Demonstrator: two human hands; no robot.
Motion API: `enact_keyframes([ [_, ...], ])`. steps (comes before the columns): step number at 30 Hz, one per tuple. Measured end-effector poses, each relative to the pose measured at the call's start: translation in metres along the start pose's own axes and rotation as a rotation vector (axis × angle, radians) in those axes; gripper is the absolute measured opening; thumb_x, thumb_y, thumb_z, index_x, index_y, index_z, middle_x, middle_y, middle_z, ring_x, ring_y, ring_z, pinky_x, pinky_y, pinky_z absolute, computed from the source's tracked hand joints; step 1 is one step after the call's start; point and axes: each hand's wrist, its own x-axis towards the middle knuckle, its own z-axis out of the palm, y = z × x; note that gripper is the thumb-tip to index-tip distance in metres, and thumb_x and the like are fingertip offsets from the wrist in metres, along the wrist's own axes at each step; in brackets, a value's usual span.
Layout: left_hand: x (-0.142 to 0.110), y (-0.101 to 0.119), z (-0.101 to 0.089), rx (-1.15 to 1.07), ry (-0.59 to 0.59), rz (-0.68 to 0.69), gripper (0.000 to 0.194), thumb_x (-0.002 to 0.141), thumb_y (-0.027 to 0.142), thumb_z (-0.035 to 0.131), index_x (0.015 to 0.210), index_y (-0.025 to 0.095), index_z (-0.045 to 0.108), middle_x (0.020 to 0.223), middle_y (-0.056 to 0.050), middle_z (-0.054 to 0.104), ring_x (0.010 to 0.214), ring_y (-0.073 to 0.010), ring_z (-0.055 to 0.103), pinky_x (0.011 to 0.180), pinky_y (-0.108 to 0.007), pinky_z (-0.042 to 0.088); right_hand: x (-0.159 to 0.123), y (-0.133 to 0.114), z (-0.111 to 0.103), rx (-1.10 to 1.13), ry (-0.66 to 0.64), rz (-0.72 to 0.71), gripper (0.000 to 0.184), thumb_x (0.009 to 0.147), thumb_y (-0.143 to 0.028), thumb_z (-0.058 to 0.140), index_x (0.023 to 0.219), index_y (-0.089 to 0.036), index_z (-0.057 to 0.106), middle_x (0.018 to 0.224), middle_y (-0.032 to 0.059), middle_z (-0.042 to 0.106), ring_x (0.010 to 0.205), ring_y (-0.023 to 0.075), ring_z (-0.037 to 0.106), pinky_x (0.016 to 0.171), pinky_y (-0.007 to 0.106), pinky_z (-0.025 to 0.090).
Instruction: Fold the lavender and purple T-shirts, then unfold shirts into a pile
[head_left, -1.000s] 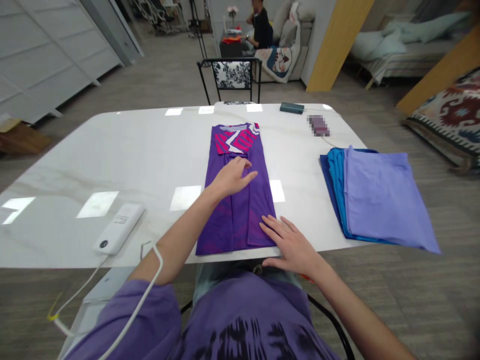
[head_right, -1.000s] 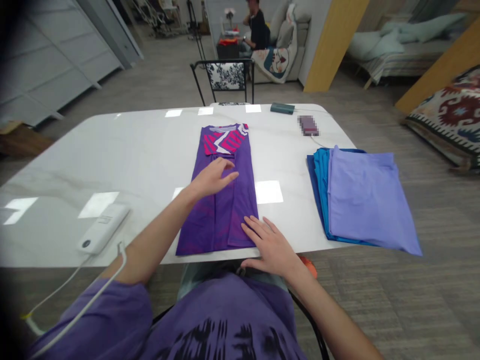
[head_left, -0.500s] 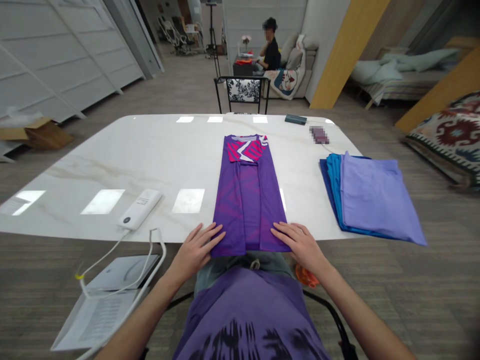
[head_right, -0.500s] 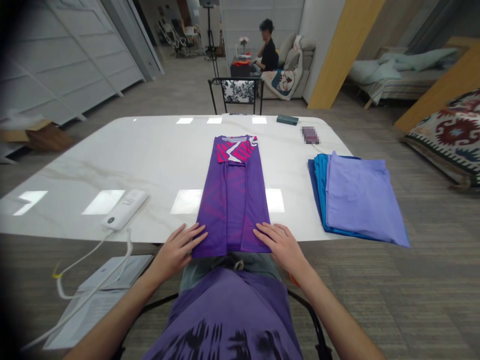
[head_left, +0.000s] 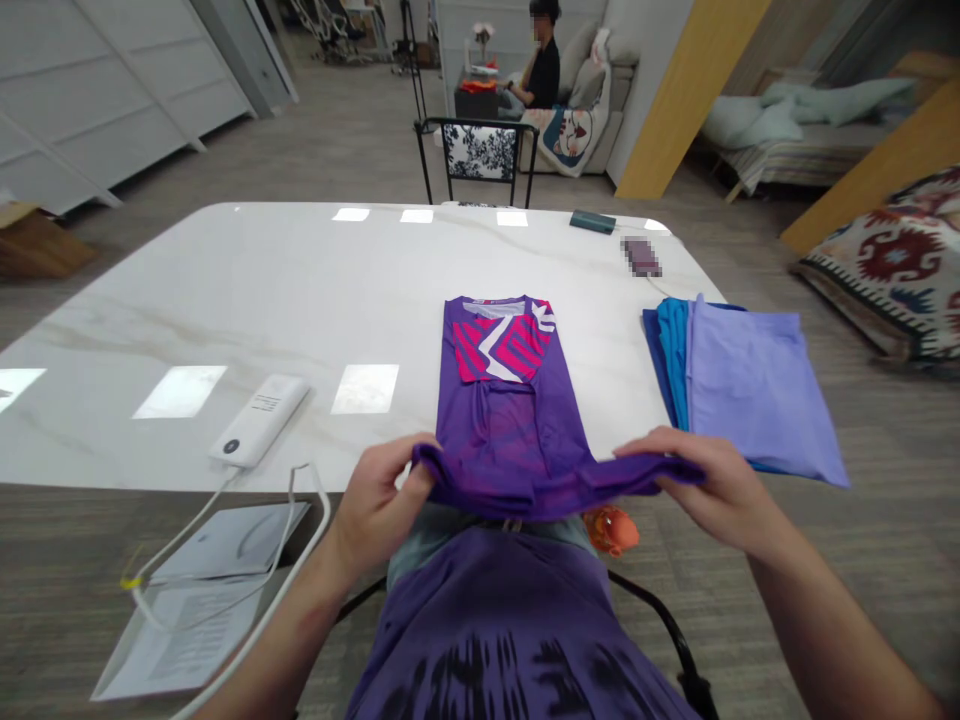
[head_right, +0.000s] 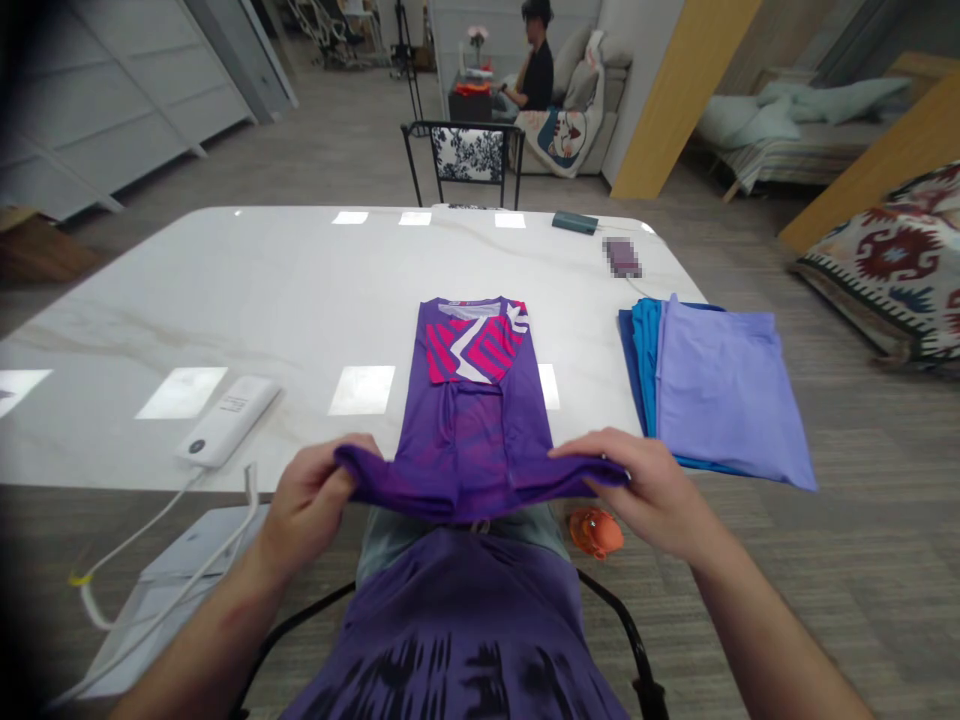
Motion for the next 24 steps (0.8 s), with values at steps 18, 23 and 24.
enact_keyframes([
  [18,0.291,-0.14,0.046,0.758,0.084,0.043,0.073,0.111,0.062,0.047,0.177,0.031,0.049,0.184,-0.016,0.045,0.175,-0.0406,0.033,0.144,-0.064,0.021,0.316,0.18,0.055,-0.569,0.201,0.263,0.075,0.116,-0.057,0.051,0.177,-0.014,0.048,0.181,0.0225,0.047,0.163,0.0392,0.05,0.134,0.06,0.041],
  [23,0.3,-0.162,0.05,0.794,-0.127,-0.007,0.073,0.113,0.067,0.04,0.18,0.037,0.047,0.191,-0.008,0.036,0.181,-0.0391,0.021,0.145,-0.069,0.017,0.309,0.188,0.072,-0.604,0.048,0.281,0.08,0.118,-0.064,0.042,0.182,-0.016,0.04,0.189,0.0181,0.035,0.173,0.0379,0.033,0.142,0.059,0.027],
  [24,0.303,-0.164,0.048,0.785,-0.135,-0.012,0.072,0.114,0.066,0.039,0.179,0.038,0.048,0.191,-0.008,0.036,0.181,-0.0395,0.021,0.144,-0.069,0.017,0.31,0.189,0.073,-0.611,0.056,0.295,0.082,0.117,-0.065,0.041,0.182,-0.014,0.039,0.189,0.0198,0.035,0.173,0.0388,0.033,0.142,0.059,0.026],
])
